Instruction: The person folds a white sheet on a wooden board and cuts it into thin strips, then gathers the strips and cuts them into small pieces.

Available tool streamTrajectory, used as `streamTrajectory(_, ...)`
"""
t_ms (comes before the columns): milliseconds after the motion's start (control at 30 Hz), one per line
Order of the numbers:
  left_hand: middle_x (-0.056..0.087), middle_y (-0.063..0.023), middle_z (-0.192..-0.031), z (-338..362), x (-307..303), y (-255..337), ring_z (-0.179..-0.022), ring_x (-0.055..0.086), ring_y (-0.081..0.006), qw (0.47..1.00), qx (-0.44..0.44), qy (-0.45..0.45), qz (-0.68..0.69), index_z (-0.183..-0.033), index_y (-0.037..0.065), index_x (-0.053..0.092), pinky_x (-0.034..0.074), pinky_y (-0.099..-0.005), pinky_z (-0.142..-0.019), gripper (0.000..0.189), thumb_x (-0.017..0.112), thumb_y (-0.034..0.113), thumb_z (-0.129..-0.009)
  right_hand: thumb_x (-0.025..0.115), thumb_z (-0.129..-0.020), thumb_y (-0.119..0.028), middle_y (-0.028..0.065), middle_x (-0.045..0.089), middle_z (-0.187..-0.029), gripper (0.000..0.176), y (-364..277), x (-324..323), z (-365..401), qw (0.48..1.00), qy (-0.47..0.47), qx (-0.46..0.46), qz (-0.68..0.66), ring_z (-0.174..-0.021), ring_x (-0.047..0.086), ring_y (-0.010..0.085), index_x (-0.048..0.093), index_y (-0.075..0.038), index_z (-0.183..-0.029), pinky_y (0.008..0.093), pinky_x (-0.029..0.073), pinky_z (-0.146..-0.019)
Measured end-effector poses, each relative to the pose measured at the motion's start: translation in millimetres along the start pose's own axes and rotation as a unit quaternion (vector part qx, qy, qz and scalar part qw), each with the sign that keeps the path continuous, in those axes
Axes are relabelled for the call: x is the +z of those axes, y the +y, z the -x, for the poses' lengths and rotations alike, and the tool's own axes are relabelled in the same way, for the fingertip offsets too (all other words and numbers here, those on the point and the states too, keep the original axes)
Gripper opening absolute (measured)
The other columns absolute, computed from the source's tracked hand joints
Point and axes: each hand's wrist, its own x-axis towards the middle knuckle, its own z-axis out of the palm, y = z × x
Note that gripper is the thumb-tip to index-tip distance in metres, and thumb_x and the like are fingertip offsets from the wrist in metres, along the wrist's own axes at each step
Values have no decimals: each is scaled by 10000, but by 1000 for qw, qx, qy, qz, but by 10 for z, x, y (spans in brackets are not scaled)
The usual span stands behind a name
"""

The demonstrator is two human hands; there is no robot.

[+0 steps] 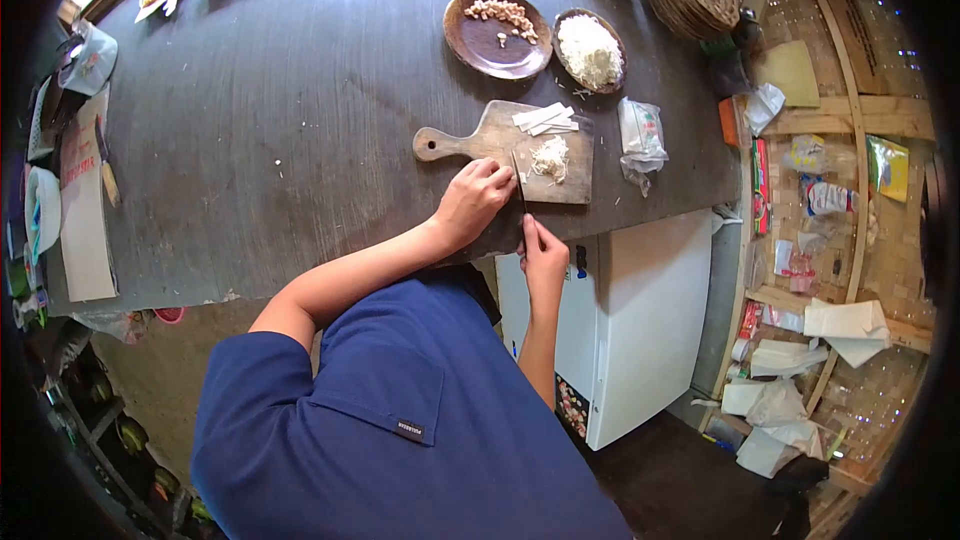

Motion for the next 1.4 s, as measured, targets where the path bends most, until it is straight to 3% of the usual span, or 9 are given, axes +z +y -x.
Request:
streamTrajectory(167, 649, -24, -1061, 7, 22, -13, -1053, 631, -210, 1000, 2, -6, 3, -1050, 72, 748, 546, -360, -941, 208, 729, 194, -883, 706, -1049, -404, 50, 596, -635, 424, -36, -28, 53, 995, 34, -63, 69, -599, 542, 111, 803, 1, -1128, 322, 440, -595)
streamTrajectory(300, 646, -26, -1050, 14, -16, 1, -1044, 630, -211, 1000, -2, -5, 0, -1036, 73, 748, 546, -360, -934, 197, 726, 199, -885, 713, -1046, -393, 41, 589, -631, 415, 14, -73, 267, 992, 55, -17, 115, -591, 537, 99, 804, 1, -1140, 320, 438, -584)
streamTrajectory(367, 645, -27, -1045, -1, -19, -6, -1038, 628, -212, 1000, 4, 6, 4, -1022, 74, 750, 544, -359, -936, 187, 721, 199, -886, 711, -1046, -395, 52, 592, -626, 415, 22, -36, 235, 999, 30, 31, 24, -585, 545, 112, 803, -1, -1135, 328, 450, -594)
streamTrajectory(467, 645, -27, -1052, 1, -17, -13, -1037, 627, -211, 1000, 1, 7, 15, -1024, 76, 753, 544, -356, -937, 183, 716, 195, -890, 698, -1051, -413, 64, 596, -621, 427, -39, 31, 39, 1000, 6, -3, 16, -588, 557, 131, 804, -6, -1127, 334, 460, -608)
streamTrajectory(567, 643, -25, -1058, 15, 11, -16, -1036, 626, -207, 1000, 5, 13, 0, -1026, 77, 753, 546, -357, -939, 187, 714, 193, -885, 691, -1051, -431, 70, 606, -625, 444, -122, 57, 34, 992, 46, -50, 106, -592, 564, 141, 804, -6, -1111, 335, 463, -617)
streamTrajectory(700, 642, -22, -1057, 35, 31, -21, -1031, 626, -204, 1000, 1, 10, 0, -1023, 77, 754, 548, -358, -941, 192, 717, 191, -873, 708, -1034, -456, 59, 605, -629, 460, 16, -48, 254, 991, 64, -11, 121, -595, 563, 132, 809, -28, -1169, 327, 456, -615)
streamTrajectory(1033, 637, -25, -1065, 33, 41, -17, -1056, 626, -207, 999, 14, 24, -19, -1032, 76, 747, 544, -365, -961, 215, 730, 200, -858, 693, -1051, -411, 66, 603, -620, 434, -116, 36, 66, 992, 49, -53, 103, -590, 569, 143, 793, 4, -1127, 330, 453, -605)
streamTrajectory(1200, 634, -33, -1072, 49, 17, -28, -1066, 626, -212, 1000, 9, 8, -4, -1025, 66, 727, 542, -362, -970, 209, 729, 200, -864, 721, -1033, -430, 34, 606, -611, 409, 59, -72, 254, 996, 49, 7, 81, -540, 531, 99, 824, -57, -1167, 316, 425, -550)
streamTrajectory(1400, 633, -42, -1077, 49, 24, -20, -1079, 626, -225, 1000, 17, 6, -11, -1066, 59, 721, 542, -371, -979, 235, 715, 198, -876, 719, -1038, -421, 28, 596, -604, 409, -63, 67, 30, 999, 18, -17, 33, -528, 513, 89, 824, -40, -1143, 314, 414, -533)
